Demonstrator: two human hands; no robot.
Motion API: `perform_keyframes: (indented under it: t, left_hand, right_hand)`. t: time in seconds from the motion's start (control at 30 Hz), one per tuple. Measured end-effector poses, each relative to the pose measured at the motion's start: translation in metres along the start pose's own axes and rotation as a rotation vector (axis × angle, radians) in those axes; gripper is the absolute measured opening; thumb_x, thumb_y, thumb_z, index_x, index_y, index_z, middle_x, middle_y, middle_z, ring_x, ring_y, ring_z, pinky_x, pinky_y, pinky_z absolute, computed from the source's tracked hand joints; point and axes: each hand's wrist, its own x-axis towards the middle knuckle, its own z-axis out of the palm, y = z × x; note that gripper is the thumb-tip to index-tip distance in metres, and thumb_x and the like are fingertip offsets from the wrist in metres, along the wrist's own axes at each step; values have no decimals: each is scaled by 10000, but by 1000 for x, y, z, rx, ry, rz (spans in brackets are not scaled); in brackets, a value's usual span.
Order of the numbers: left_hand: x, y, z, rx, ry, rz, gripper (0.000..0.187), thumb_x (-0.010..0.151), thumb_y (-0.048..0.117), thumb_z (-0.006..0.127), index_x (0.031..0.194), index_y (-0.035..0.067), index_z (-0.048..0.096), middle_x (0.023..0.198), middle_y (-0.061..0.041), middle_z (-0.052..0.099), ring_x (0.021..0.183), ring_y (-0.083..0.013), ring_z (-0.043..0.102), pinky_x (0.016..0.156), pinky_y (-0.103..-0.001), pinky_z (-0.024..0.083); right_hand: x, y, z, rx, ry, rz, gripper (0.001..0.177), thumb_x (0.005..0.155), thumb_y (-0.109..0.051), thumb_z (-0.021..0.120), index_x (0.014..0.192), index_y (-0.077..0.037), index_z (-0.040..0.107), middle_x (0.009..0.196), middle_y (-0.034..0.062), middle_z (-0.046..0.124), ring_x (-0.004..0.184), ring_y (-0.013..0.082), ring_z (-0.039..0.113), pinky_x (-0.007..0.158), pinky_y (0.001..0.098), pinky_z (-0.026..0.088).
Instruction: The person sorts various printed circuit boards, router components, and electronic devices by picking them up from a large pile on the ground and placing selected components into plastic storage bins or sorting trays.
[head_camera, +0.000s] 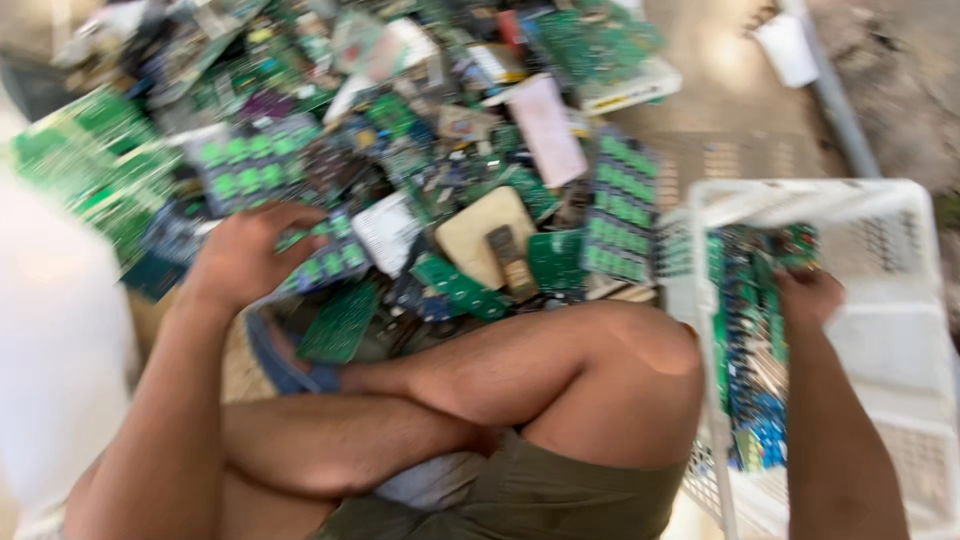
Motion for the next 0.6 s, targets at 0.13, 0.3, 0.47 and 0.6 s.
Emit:
perform_keyframes:
  t: [0.13, 0.3, 0.47, 0.6]
  left_hand:
    - [-1, -3, 0, -50, -2, 84, 318, 976, 340, 687, 1240, 165, 701, 1163, -62, 763, 1012, -351, 714, 749, -522, 529]
    - [4, 4, -11, -64, -88, 27, 355, 994, 343, 673, 1285, 141, 667, 1241, -133, 729, 1012, -381, 711, 778, -581, 572]
    - [2, -3, -12, 57, -32, -125, 375, 905, 234, 759, 1270, 167, 699, 1223, -106, 708, 1018, -367, 708, 807, -564, 596]
    - [1, -28, -2, 79, 96, -169, 373, 865, 100, 753, 1235, 120, 713, 1230, -113, 720, 1111, -359, 655, 819, -559, 609]
  right_hand:
    - [-35, -24, -25, 137, 39, 79, 151, 967, -216, 871, 1070, -111, 838, 893, 101, 769, 792, 273, 733, 724, 412, 619]
    - [-8, -84, -32, 263, 389, -345, 133, 1112, -100, 827, 1065, 22, 808, 940, 132, 755, 835, 241, 719, 610, 434, 553]
    - [-34, -289, -104, 519, -23, -788, 99, 1204, 17, 751, 1301, 34, 746, 1172, 140, 701, 1053, 215, 627, 922, 341, 510]
    - [-174, -489, -180, 315, -626, -684, 363, 998, -280, 671, 1332, -139, 681, 1260, 60, 705, 1047, 216, 657, 947, 367, 508]
